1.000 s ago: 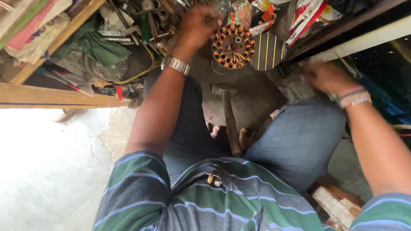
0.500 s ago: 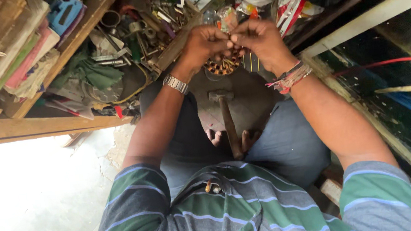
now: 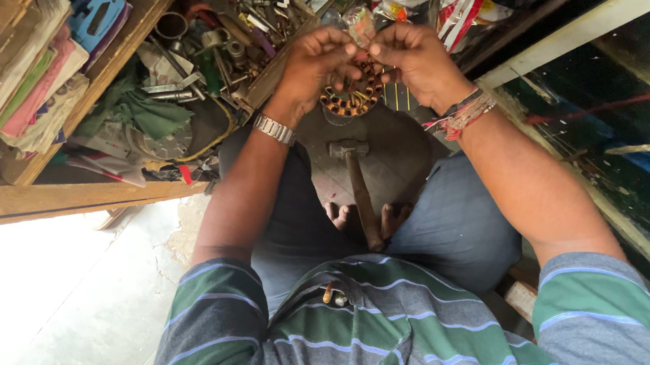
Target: The person sits on the floor and uses a hammer to strike a cylindrical electrical component with copper windings. They then use pliers to manipulate the wires and the component itself, appearing to adjust or repair the assembly.
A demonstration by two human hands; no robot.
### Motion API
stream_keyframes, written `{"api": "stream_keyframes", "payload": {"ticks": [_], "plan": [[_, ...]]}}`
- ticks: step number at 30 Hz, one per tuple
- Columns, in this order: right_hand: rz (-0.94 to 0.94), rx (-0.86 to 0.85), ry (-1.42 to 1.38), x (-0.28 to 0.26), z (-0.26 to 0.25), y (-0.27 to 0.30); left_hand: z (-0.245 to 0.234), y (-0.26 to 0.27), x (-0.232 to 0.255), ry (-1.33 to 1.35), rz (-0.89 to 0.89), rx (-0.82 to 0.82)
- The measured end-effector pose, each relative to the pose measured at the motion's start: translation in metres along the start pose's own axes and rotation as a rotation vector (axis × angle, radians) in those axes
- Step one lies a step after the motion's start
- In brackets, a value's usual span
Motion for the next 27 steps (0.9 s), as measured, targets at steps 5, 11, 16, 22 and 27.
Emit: {"api": "stream_keyframes", "payload": {"ticks": [5,11,16,22,27], "plan": [[0.014,0.043,-0.051,0.006,-0.005,-0.007,0.011,-0.003,-0.003,-0.082,0.165,-0.088],[-0.087,0.11,-0.035,0.0,-0.039,-0.018,0.001,-0.001,-0.002,-0.119,0.158,-0.062],[-0.027,-0.193,0.536,0.032,0.002,-0.006,0.007,0.002,0.008,-0.165,0.21,-0.121],[-0.431,-0.055,0.646,0.019,0.024,-0.009,0.007,0.015,0.027,-0.378,0.379,-0.141],[-0.138,-0.016,0.488,0.032,0.004,-0.02,-0.052,0.006,0.035,-0.858,0.443,0.33]]}}
Point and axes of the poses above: each hand's wrist, its own y-axis away from the middle knuckle, its own z-axis out of the palm, x = y × z, the point moved 9 cm from there along -y, towards the middle knuckle, and after that the axes turned 8 degrees about x, right-handed, at the moved point
